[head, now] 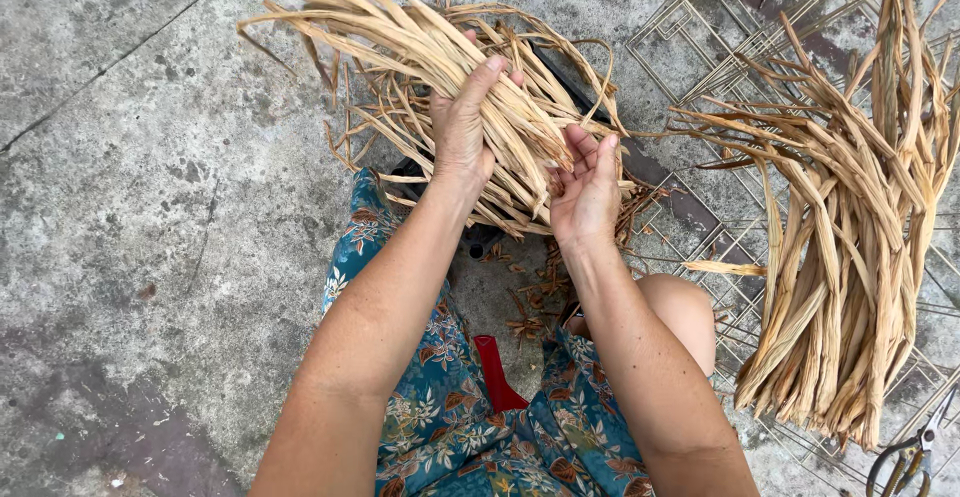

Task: The person sits on the ground and sorts through large bundles of dried palm-like leaves, pulling individual strips free, straightening and aligning them, and gathering them into a neat bundle. They occasionally set strips aside and reach into a black plastic crate holding more leaves.

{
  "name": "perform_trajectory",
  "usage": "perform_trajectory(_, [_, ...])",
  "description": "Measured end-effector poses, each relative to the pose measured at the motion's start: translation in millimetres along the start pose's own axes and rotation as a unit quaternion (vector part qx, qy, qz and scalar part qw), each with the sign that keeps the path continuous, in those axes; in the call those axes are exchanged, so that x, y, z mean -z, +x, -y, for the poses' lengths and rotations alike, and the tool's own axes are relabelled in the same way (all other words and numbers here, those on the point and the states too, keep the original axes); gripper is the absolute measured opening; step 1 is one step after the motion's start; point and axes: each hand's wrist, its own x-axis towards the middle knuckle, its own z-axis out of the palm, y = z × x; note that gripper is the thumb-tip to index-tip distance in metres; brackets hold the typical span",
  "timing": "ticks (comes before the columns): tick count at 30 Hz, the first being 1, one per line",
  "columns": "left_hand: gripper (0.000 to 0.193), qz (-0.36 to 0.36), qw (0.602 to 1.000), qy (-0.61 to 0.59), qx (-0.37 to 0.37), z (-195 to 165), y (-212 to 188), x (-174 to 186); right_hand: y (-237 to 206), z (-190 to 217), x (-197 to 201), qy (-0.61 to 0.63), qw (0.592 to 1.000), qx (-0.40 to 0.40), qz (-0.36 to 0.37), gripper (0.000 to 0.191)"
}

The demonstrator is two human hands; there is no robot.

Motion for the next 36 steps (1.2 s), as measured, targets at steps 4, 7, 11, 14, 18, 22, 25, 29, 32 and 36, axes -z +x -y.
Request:
perform_trajectory(4, [0.055, -0.009, 1.000, 0.007, -0.001, 0.4, -1.5, 1.9, -9.5, 8.3, -12.2, 0.026, 0.999, -0.005, 0.023, 0.060])
perform_trajectory(7, [0.052, -0.034, 0.999, 0.027, 0.014, 11.8, -8.8, -1.3, -13.4, 11.1, -20.2, 0.051, 0.998, -0.013, 0.041, 0.059])
perform_trajectory(11, [0.049, -0.003, 0.999, 0.029, 0.019, 19.8, -12.6, -3.7, -17.3, 15.6, -25.3, 0.065, 0.995, 0.003, 0.071, 0.061])
perform_trajectory(14, [0.049, 0.005, 0.999, 0.035, -0.011, 16.8, -9.1, -3.4, -19.9, 20.8, -26.6, 0.064, 0.996, -0.005, 0.062, 0.062])
perform_trajectory(18, [0.048, -0.016, 0.994, 0.104, -0.001, 25.4, -15.0, -5.1, -23.6, 19.6, -29.3, 0.057, 0.996, -0.063, -0.010, 0.061])
perform_trajectory(22, [0.046, -0.004, 0.996, 0.091, 0.020, 36.3, -18.1, -3.4, -21.9, 15.7, -26.8, 0.087, 0.994, -0.012, 0.068, 0.060])
perform_trajectory(25, [0.043, -0.017, 0.997, 0.065, 0.028, 33.5, -14.3, 0.7, -14.6, 16.7, -20.7, 0.074, 0.996, 0.004, 0.049, 0.062])
perform_trajectory(29, [0.029, -0.023, 0.988, 0.140, 0.060, 39.2, -29.0, -0.8, -8.5, 9.4, -17.2, 0.097, 0.993, 0.030, 0.057, 0.065])
perform_trajectory(32, [0.027, -0.020, 0.994, 0.090, 0.064, 42.8, -34.6, -4.6, -6.5, 8.7, -16.3, 0.077, 0.993, 0.055, 0.071, 0.067])
perform_trajectory(36, [0.030, -0.027, 0.996, 0.081, 0.030, 35.8, -25.5, -2.2, -8.0, 14.4, -16.1, 0.095, 0.994, 0.034, 0.045, 0.067])
